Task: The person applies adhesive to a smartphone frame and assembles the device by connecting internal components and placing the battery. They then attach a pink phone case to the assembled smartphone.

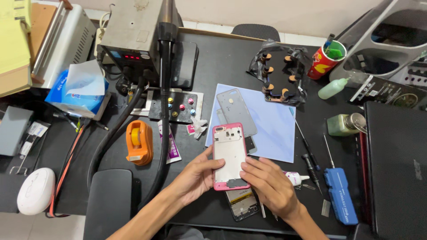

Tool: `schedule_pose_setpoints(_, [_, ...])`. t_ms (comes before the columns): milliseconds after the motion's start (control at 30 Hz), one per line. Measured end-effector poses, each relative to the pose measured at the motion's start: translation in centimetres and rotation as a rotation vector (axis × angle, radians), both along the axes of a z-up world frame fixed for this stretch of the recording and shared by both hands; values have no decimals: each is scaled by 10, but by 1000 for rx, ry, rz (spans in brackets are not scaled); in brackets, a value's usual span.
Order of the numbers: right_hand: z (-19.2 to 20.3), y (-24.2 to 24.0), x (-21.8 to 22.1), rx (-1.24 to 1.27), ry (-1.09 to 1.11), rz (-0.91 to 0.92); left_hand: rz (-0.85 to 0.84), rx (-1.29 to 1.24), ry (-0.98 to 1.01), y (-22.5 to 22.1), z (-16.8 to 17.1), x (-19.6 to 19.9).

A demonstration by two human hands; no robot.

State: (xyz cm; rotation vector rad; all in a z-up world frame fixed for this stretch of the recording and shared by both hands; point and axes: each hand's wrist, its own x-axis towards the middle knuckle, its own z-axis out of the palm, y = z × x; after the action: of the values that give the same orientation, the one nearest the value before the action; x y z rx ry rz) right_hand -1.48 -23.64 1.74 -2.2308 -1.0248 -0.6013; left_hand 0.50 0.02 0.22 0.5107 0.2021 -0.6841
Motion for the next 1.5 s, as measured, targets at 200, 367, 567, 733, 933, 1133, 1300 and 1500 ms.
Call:
schedule_pose_setpoints(200, [13, 1, 9, 152, 38, 2, -239, 193, -53, 2, 3, 6])
schedule_pose_setpoints(367, [45, -8, 20, 185, 226, -137, -366, 540, -351, 11, 8, 25])
schedule_pose_setpoints(567, [84, -12, 43, 214, 483, -305, 82, 970, -843, -12, 55, 48])
schedule_pose_setpoints(733, [83, -14, 48, 330, 496, -300, 137, 861, -1132, -51, 92, 47])
schedule_pose_setpoints(933, [67, -27, 35, 436, 683, -308, 103, 786, -959, -64, 75, 32])
schedule_pose_setpoints(1133, [59, -28, 22, 505, 787, -238, 8, 852, -772, -54, 59, 16])
schedule_pose_setpoints(1300, [62, -21, 13, 418, 720, -280, 28, 833, -785, -48, 67, 12])
schedule_pose_setpoints(1500, [67, -17, 9, 484, 669, -250, 62, 845, -871, -48, 76, 9])
